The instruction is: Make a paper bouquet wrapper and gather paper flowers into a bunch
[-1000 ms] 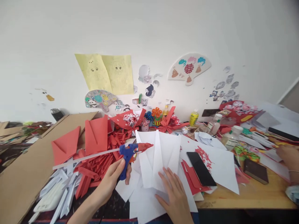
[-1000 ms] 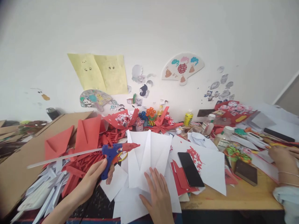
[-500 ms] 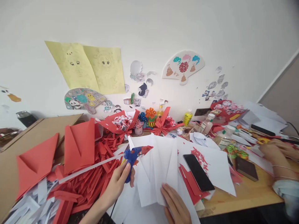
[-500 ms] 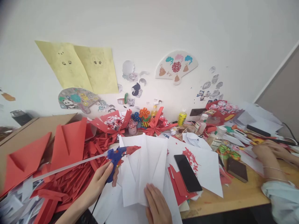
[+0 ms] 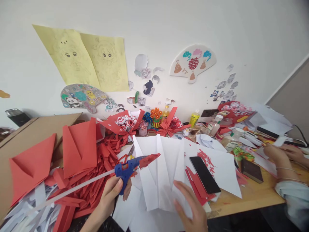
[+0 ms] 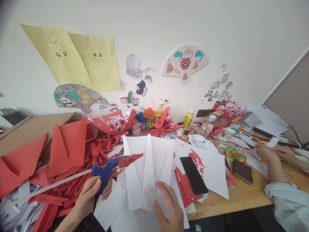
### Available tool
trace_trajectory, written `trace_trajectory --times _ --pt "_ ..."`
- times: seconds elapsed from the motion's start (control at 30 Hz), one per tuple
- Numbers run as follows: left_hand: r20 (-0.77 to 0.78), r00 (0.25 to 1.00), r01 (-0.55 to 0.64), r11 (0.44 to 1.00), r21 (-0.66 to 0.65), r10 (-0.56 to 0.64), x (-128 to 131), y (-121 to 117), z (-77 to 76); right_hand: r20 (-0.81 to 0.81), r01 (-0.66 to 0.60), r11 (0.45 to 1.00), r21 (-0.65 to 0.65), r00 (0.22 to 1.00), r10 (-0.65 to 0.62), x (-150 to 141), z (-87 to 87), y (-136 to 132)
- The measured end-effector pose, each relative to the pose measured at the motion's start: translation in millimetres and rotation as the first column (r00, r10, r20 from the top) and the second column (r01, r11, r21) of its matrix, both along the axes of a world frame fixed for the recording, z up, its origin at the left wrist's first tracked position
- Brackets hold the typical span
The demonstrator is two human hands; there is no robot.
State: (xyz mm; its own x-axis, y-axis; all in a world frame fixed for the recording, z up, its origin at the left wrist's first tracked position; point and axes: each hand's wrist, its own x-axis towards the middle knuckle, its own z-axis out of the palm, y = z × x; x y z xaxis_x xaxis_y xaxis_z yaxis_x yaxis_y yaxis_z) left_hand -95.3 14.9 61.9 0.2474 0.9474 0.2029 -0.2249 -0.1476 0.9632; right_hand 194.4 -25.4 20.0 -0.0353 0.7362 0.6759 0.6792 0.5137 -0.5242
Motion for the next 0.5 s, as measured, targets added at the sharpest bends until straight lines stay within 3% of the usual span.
trace_trajectory --times 0.1,0.23,0.37,0.5 --pt "-0.019 0.999 0.032 0.998 0.052 -0.031 -10.8 -8.4 -3.8 -0.301 0.017 0.989 -0.144 0.952 -0.06 -9.9 33.7 15.2" --pt "-0.14 0.989 0.055 0.994 0.1 -0.041 -21.8 -16.4 -9.5 -0.548 -0.174 0.912 -0.372 0.834 -0.065 -32.1 67.9 34.1" --pt "-0.216 0.976 0.05 0.988 0.146 -0.017 -29.7 -20.5 -12.7 -0.649 -0.332 0.83 -0.448 0.759 -0.047 -46.8 74.5 38.1" --pt "-0.201 0.979 0.062 0.989 0.137 -0.034 -34.2 -22.5 -13.2 -0.696 -0.421 0.784 -0.457 0.718 -0.02 -49.2 72.2 36.4"
